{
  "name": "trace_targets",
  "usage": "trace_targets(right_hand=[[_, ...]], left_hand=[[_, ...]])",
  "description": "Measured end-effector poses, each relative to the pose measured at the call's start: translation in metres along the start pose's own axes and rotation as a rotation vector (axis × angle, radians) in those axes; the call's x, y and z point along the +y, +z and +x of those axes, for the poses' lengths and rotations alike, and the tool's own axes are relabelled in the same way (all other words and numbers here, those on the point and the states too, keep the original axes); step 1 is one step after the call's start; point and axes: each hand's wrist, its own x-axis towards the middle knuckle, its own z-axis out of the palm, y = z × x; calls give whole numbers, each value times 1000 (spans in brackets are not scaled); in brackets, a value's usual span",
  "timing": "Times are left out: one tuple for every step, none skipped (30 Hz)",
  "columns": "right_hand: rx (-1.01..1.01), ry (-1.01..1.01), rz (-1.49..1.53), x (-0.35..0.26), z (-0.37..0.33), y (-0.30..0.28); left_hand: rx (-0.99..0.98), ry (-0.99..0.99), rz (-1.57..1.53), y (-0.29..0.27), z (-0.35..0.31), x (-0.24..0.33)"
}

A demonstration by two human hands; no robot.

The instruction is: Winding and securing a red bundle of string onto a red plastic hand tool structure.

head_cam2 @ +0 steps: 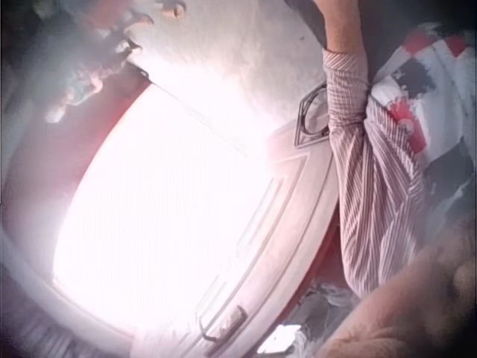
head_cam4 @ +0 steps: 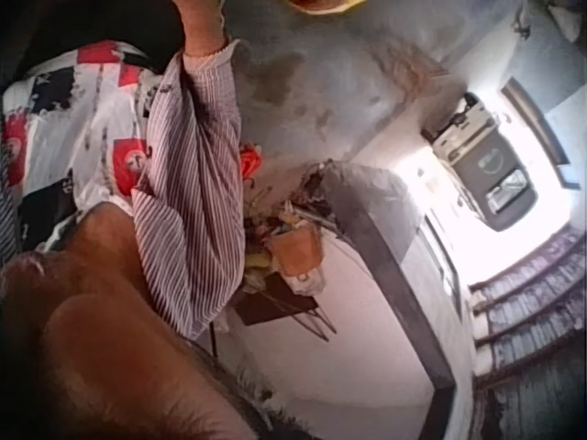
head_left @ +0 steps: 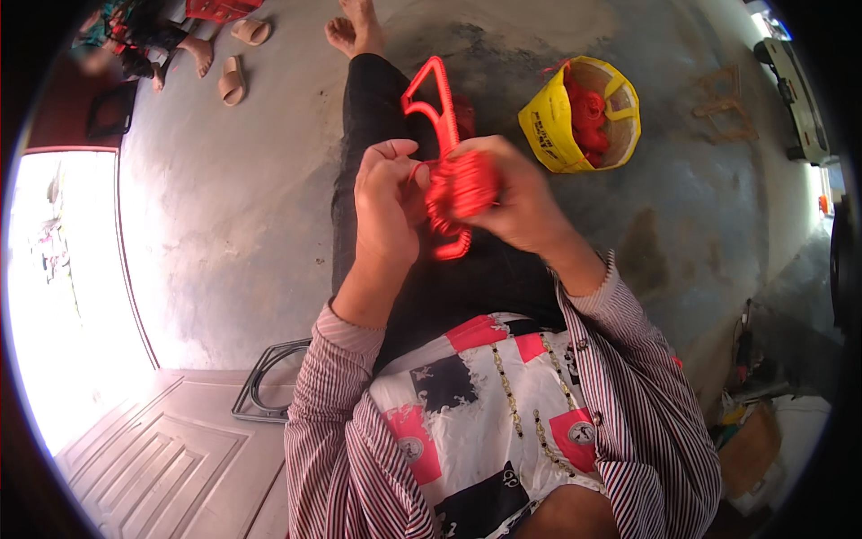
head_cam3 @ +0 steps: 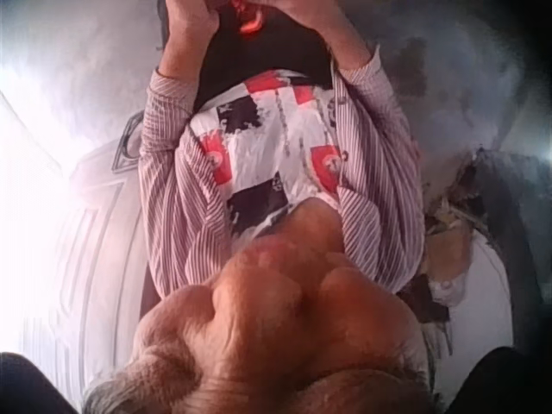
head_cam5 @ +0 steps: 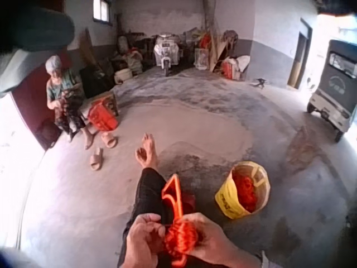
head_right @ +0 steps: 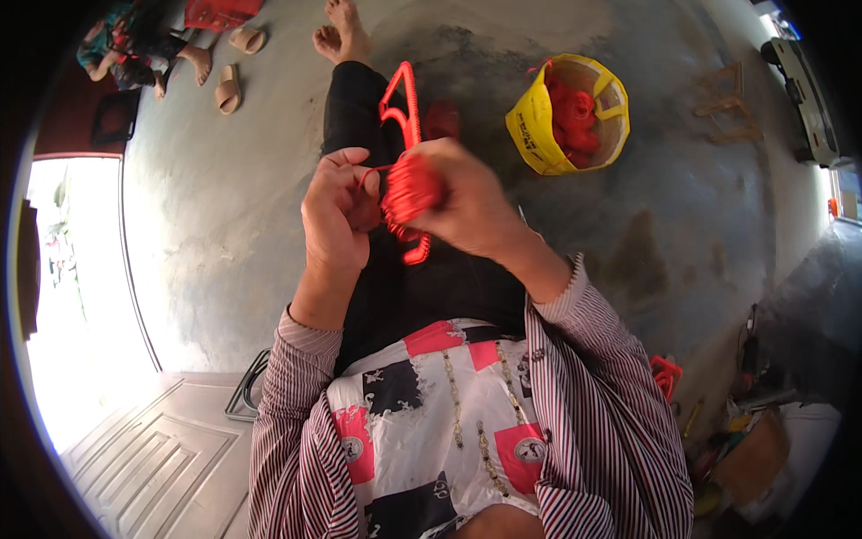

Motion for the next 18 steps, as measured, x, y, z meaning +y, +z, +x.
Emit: trace_targets(right_hand=[[51,217,393,4,-6,-11],[96,437,778,9,-14,-26],[204,296,810,20,-16,-37],[311,182,822,30,-20,-51],[363,232,991,36,-30,-75],[451,220,1048,41,-37,-102],[472,67,1280,47,-42,-127],[509,-1,1533,52,-45,-153],[491,9,1526,57,-49,-172],[521,14,1455,63,-51,-185],[509,-23,1401,69,-53,-187],[611,144,1301,74,-56,-178],[576,186,1244,78,-56,-167],[493,279,1261,81,-59,-141],[529,446,1262,81,-62,-110],[352,557,1110,78,-64,-83],[117,615,1006,76,-62,-59],[-9,658,864,71,-61,-35]], left_hand=[[24,-47,105,-4,5,2],[-15,-40,92,-7,10,1],[4,-97,137,-9,15,-3],[18,-162,183,-11,19,-9],[-28,-173,254,-14,21,-16],[-11,-170,246,-16,23,-25],[-40,-86,323,-17,26,-31],[-82,-10,403,-18,28,-39],[-90,25,480,-22,31,-42],[-60,11,474,-24,33,-46],[-13,28,516,-26,35,-50],[42,35,548,-28,38,-52],[40,48,558,-29,37,-56],[46,-5,472,-30,37,-59],[23,-66,390,-31,38,-62],[54,-59,396,-31,37,-65],[18,-120,338,-33,38,-67],[-26,-188,283,-33,37,-69]])
